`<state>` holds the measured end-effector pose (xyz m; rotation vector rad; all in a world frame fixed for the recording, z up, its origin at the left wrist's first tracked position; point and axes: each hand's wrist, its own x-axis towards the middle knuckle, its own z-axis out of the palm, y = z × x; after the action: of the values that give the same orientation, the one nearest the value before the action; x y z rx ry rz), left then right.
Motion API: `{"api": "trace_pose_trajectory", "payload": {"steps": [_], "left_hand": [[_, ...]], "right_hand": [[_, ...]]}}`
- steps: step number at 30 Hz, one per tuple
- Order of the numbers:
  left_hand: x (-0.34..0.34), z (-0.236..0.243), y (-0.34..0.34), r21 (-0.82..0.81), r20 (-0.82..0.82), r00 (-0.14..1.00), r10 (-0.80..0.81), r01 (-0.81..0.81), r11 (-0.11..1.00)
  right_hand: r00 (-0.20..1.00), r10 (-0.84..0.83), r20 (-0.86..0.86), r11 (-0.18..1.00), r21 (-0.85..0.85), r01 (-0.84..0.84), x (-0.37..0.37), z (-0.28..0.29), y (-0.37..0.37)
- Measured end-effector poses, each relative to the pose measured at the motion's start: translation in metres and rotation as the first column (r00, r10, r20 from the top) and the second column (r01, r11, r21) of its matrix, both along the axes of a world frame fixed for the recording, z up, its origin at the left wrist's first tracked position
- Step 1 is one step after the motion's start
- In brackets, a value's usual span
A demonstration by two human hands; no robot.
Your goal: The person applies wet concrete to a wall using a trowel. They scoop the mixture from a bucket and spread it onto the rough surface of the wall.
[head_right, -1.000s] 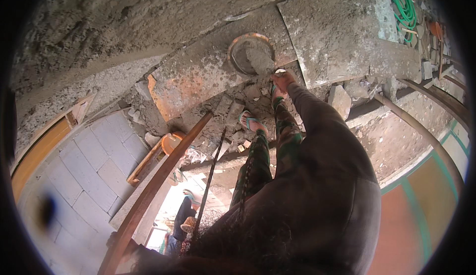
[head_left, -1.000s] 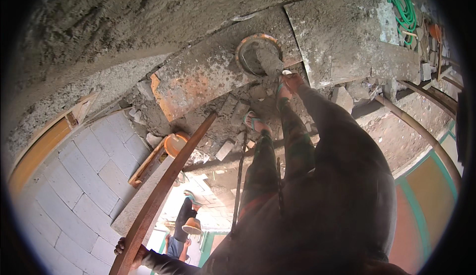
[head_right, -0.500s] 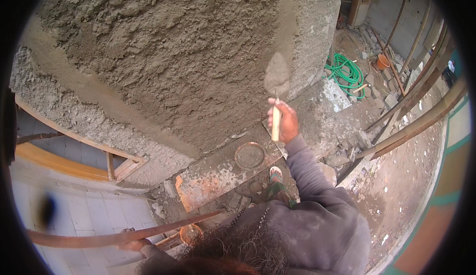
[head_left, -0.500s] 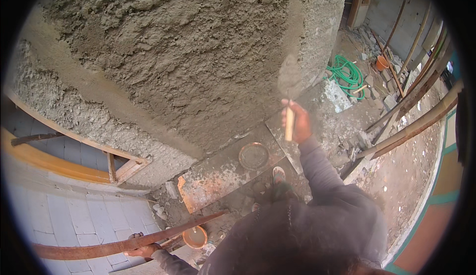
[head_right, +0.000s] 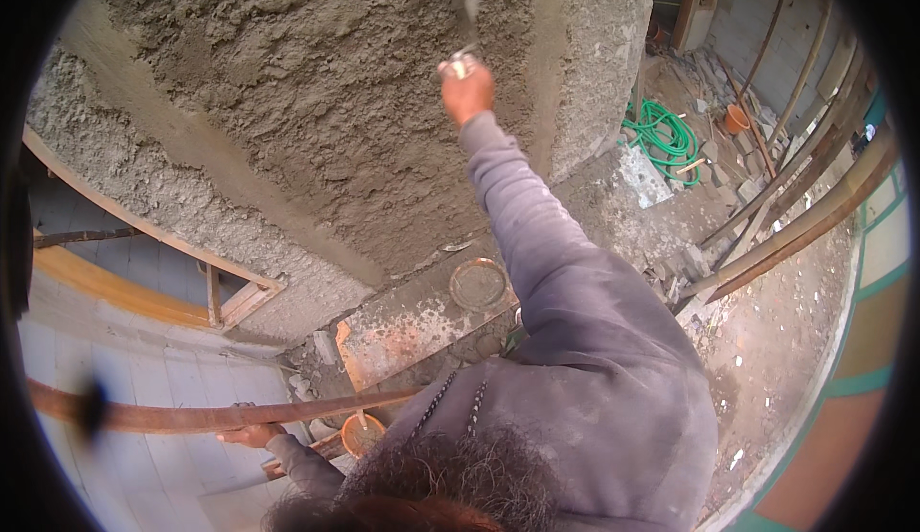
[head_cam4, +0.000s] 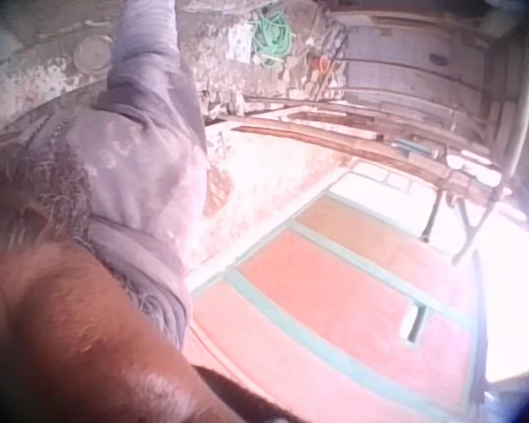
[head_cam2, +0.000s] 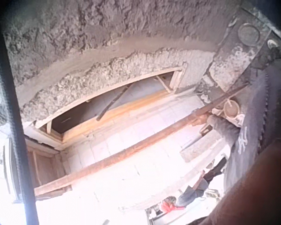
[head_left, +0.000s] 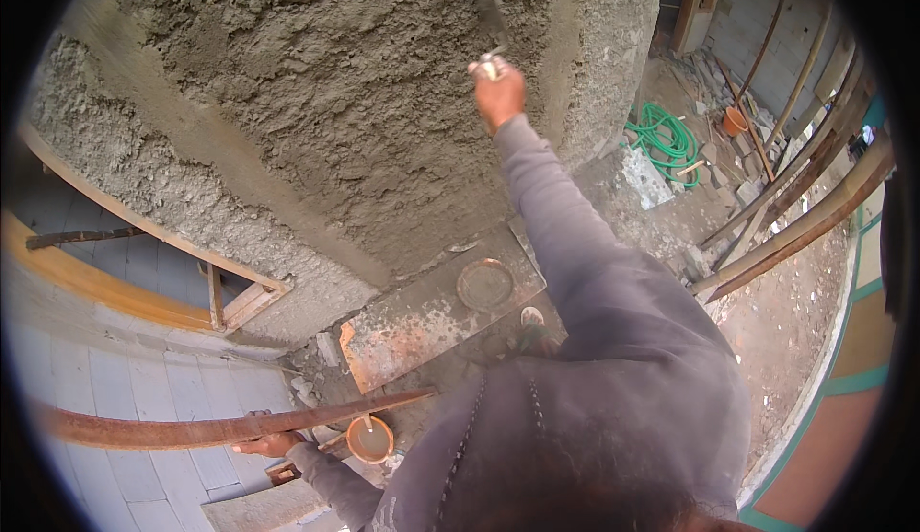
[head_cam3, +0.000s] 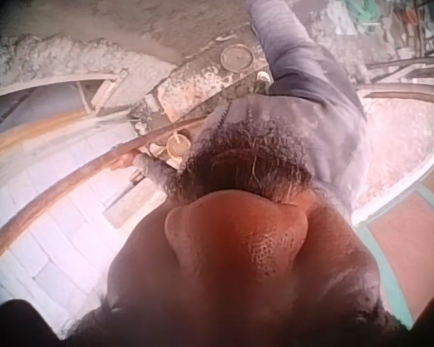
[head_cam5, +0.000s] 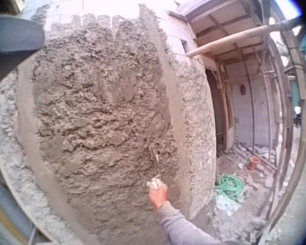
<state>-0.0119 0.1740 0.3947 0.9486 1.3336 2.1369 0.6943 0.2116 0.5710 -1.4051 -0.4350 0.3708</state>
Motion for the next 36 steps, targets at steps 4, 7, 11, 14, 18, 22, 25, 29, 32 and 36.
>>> {"api": "trace_pose_trajectory", "payload": {"steps": [4, 7, 11, 14, 18, 22, 25, 29, 32, 36], "left_hand": [[0.040, 0.030, -0.008, -0.022, -0.107, 0.985, 0.137, -0.140, 0.990], [0.065, 0.037, 0.005, -0.035, -0.150, 0.977, 0.153, -0.160, 0.986], [0.057, 0.032, -0.011, -0.019, -0.141, 0.968, 0.209, -0.214, 0.977], [0.048, 0.032, 0.000, 0.062, -0.111, 0.994, 0.017, -0.010, 0.998], [0.025, 0.042, -0.013, 0.027, -0.345, 0.928, 0.140, -0.139, 0.990], [-0.067, 0.030, -0.058, -0.097, 0.040, 0.957, -0.286, 0.289, 0.952], [-0.026, 0.032, -0.031, -0.127, 0.045, 0.921, -0.386, 0.389, 0.912], [-0.076, 0.062, -0.044, -0.168, 0.133, 0.932, -0.337, 0.356, 0.919], [-0.076, 0.068, -0.039, -0.238, -0.051, 0.974, -0.221, 0.203, 0.950], [-0.085, 0.091, -0.058, -0.323, -0.181, 0.970, -0.161, 0.096, 0.942]], "right_hand": [[0.875, 0.406, 0.264, 0.914, -0.142, -0.381, -0.135, -0.121, -0.015], [0.873, 0.432, 0.228, 0.874, -0.344, -0.343, -0.143, -0.244, -0.061], [0.807, 0.583, 0.096, 0.629, -0.682, -0.373, -0.080, -0.357, -0.140], [0.761, 0.648, -0.041, 0.306, -0.901, -0.309, 0.000, -0.460, -0.191], [0.661, 0.705, -0.257, -0.038, -0.944, -0.327, 0.057, -0.527, -0.204], [0.435, 0.808, -0.397, -0.400, -0.912, -0.089, 0.105, -0.635, -0.151], [0.385, 0.835, -0.393, -0.414, -0.910, -0.031, 0.105, -0.666, -0.072], [0.260, 0.889, -0.378, -0.407, -0.911, 0.067, 0.049, -0.773, -0.008], [0.088, 0.859, -0.504, -0.508, -0.861, 0.036, 0.004, -0.821, 0.004], [-0.094, 0.795, -0.599, -0.599, -0.755, -0.266, -0.005, -0.824, 0.006]]}}
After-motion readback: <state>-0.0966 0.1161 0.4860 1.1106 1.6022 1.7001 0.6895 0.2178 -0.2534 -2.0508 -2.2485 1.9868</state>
